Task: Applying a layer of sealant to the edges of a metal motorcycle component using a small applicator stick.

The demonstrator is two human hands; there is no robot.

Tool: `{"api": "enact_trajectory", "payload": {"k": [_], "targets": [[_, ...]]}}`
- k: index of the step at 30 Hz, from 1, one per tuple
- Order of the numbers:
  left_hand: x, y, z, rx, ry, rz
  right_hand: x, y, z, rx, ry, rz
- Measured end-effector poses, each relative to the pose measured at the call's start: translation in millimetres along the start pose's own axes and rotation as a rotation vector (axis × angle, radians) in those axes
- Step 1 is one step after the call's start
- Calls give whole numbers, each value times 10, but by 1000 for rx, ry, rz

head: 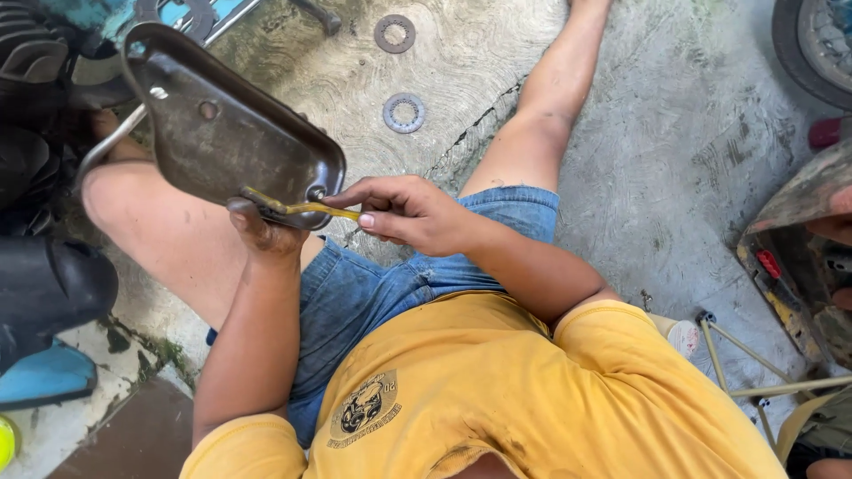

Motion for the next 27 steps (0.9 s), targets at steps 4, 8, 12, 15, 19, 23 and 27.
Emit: {"api": "enact_trajectory", "payload": {"k": [4,8,12,15,19,23,27], "targets": [[-131,-63,30,8,46,-29,-179,-41,-19,62,-145,-420],[-179,-84,61,-24,113,-74,-461,-117,2,293,-227,-972],[-126,314,221,-183,189,44,-604,5,-45,313,-236,-1065],[-156,213,218,-224,179,-18,-550,27,-26,216,-241,-1012],[-231,240,180,-105,160,140,-661,-81,31,403,-233,-1113],[-227,202,170,-113,180,21,-540,-59,54,283,-228,-1011],[-190,103,156,-155,247,65,-495,-16,43,215,-256,-958]]}}
Point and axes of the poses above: each hand's wrist, its own z-axis towards the middle knuckle, its own y-axis out of the palm, x = y × z, the point moved 8 cm from there along z, towards the middle knuckle, and after that the axes turned 12 degrees about -z, right-handed, at the moved point
